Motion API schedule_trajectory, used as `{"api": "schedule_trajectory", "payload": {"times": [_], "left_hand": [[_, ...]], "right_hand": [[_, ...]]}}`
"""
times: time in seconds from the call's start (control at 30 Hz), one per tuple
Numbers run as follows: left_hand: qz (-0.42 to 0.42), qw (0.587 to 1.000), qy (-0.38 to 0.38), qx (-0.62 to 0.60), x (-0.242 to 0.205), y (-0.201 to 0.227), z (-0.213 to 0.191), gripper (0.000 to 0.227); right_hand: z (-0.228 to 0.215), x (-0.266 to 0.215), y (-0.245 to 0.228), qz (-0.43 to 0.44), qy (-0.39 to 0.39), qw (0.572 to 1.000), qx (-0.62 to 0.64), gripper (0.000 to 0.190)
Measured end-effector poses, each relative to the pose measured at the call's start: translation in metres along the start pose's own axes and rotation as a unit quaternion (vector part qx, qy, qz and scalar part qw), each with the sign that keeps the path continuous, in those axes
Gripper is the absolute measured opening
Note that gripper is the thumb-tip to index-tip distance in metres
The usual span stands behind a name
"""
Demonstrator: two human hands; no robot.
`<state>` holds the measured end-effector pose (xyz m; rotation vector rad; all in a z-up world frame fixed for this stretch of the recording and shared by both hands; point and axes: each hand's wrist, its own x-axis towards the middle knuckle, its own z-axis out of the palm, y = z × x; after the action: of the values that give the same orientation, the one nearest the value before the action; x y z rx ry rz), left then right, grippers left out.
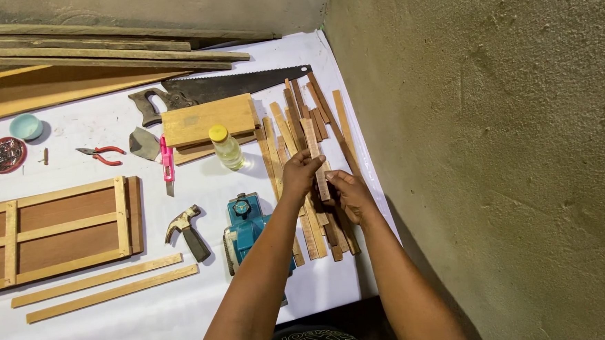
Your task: Measuring and preparing small wooden slats for furniture construction.
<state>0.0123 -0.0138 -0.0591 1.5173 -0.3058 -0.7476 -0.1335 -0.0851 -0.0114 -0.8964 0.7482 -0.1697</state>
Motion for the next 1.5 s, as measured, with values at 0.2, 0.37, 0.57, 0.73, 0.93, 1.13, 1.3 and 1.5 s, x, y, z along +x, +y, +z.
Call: {"api": "schedule_trajectory", "payload": {"times": [0.2,0.37,0.57,0.73,0.93,1.13,1.3,1.5], "left_hand": [[-0.044,0.998,0.020,0.036,-0.018,0.020,-0.002,0.038],[-0.001,0.985,0.066,0.162,-0.011,-0.005,-0.004,0.039],[-0.016,0.901,0.084,0.425,-0.037,0.014,-0.017,0.050],[-0.080,0.887,0.037,0.453,-0.037,0.014,-0.021,0.056],[-0.026,0.876,0.077,0.476,-0.043,0.019,-0.020,0.068],[0.061,0.831,0.067,0.550,-0.051,0.023,-0.016,0.052],[0.068,0.818,0.053,0.569,-0.061,0.039,-0.015,0.050],[0.099,0.816,-0.054,0.567,-0.060,0.027,-0.014,0.041]], "right_hand": [[-0.008,0.014,0.023,-0.031,0.002,0.998,-0.050,0.024],[-0.034,0.047,0.064,-0.100,0.019,0.983,-0.155,0.031],[0.035,-0.020,0.023,-0.210,0.125,0.771,-0.587,0.053],[0.028,-0.015,0.030,-0.177,0.150,0.740,-0.632,0.049],[0.015,-0.011,0.031,-0.171,0.178,0.747,-0.617,0.048],[-0.001,-0.002,0.046,-0.244,0.231,0.749,-0.571,0.037],[0.021,-0.028,0.033,-0.356,0.271,0.627,-0.638,0.050],[0.029,-0.030,0.042,-0.261,0.228,0.669,-0.657,0.036]]}}
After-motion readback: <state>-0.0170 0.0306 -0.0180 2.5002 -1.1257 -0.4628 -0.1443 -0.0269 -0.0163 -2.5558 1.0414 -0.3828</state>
